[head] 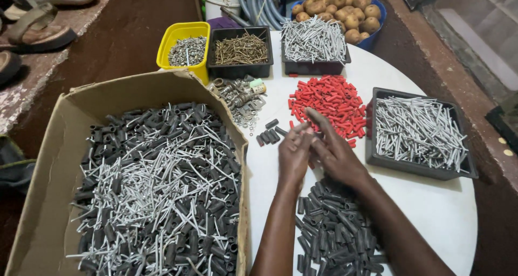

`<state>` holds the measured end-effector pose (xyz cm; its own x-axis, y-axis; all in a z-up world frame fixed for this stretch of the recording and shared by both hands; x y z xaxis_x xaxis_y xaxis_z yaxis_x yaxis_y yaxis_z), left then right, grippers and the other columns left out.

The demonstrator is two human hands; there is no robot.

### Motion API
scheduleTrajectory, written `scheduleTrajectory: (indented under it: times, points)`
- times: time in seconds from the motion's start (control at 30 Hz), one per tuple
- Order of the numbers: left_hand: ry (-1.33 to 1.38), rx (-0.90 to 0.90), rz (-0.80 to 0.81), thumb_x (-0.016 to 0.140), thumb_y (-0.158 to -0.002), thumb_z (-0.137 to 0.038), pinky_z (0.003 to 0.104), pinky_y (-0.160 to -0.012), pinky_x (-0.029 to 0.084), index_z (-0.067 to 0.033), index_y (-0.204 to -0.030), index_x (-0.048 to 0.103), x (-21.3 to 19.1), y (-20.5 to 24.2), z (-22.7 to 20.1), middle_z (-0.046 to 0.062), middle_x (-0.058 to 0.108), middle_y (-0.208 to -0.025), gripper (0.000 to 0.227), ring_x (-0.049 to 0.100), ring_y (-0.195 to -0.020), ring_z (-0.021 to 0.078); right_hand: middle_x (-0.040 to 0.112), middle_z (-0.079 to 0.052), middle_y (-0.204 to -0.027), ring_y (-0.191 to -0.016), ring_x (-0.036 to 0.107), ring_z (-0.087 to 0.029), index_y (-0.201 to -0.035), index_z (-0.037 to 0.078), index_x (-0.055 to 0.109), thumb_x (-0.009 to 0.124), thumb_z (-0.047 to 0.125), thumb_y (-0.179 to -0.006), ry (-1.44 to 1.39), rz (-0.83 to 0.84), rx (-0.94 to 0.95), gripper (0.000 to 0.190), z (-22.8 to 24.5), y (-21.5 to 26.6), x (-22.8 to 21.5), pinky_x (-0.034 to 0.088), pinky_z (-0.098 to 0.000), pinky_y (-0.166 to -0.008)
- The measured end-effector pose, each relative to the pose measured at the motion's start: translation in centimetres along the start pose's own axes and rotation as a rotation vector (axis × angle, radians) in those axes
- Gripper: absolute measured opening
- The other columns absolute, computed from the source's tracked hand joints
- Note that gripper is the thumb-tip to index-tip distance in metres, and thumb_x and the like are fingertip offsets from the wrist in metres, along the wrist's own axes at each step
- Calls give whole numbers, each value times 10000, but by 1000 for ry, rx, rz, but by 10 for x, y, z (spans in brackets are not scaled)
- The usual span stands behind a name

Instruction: The person assembles wall anchors by inserting metal nails into black plastic sleeves. They pick up a nail and a sleeve, fit them together, and place the completed fastener into a cardboard box. The person repeats this process continuously, sorting through piles of red and black sleeves and nails on a white table.

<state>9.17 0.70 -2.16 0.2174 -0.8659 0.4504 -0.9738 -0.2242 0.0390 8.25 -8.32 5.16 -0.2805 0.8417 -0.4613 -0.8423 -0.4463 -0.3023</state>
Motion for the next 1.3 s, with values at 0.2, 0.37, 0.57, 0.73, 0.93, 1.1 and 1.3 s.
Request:
scheduleTrajectory:
  times: [0.2, 0.37, 0.57, 0.73, 0.93, 1.1, 1.3]
  points:
    - [33, 270, -543, 522, -973, -140, 213, -589, 614, -2, -1113, 591, -53, 20, -52, 136, 710, -847, 209, 703, -638, 155, 571, -104, -1351, -1301, 528, -318, -1371, 123, 564, 791, 231, -820, 193, -251, -52, 606, 6, 1, -55, 451, -429, -1049]
    - [33, 340, -615, 503, -967, -111, 200, -555, 610, 24, -1144, 578, -58, 26, -52, 132, 683, -869, 234, 687, -647, 150, 715, -83, -956, -841, 702, -311, -961, 171, 767, 880, 258, -687, 405, 83, 18, 308, -14, 2, -14, 561, -427, -754]
    - [14, 306, -656, 514, -941, -88, 194, -573, 604, 41, -1137, 589, -66, 18, -38, 129, 658, -884, 245, 683, -684, 155, 695, -96, -893, -816, 717, -313, -930, 181, 777, 805, 232, -739, 459, 181, 185, 200, -45, 0, -3, 563, -443, -749]
    - [-24, 288, -669, 532, -944, -92, 209, -622, 605, 27, -1160, 594, -71, 5, -26, 136, 662, -911, 254, 697, -740, 176, 674, -52, -955, -895, 698, -308, -949, 230, 754, 792, 291, -768, 664, 12, 151, 194, -78, -10, -18, 560, -429, -810]
    - [0, 296, -701, 540, -930, -116, 225, -608, 597, 26, -1153, 600, -72, 3, -18, 132, 654, -869, 271, 684, -726, 178, 671, -65, -967, -846, 697, -297, -1031, 212, 731, 805, 393, -746, 529, 106, 143, 346, -36, -18, 20, 564, -469, -773]
    - [-97, 245, -725, 563, -913, -169, 215, -541, 583, -32, -1087, 649, -69, 16, -38, 75, 665, -708, 237, 690, -614, 150, 649, -19, -922, -928, 697, -294, -987, 281, 677, 672, 424, -853, 747, 25, 312, 196, -81, -25, 4, 569, -468, -794]
    - [-119, 241, -682, 657, -852, -151, 244, -635, 568, -89, -1068, 674, -66, 6, -28, 69, 706, -760, 225, 690, -649, 129, 682, -96, -912, -945, 690, -363, -940, 194, 731, 701, 348, -801, 751, 17, 400, 210, -45, -37, -16, 546, -519, -819]
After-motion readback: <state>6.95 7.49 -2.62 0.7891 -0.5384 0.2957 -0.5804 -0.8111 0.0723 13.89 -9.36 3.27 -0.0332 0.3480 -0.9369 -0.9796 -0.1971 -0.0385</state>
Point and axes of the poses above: each hand's wrist, its own y-axis away from the middle knuckle, its own x-axis out of the palm, z = x × y, the point moved 8 cm from there along -y, towards the middle knuckle
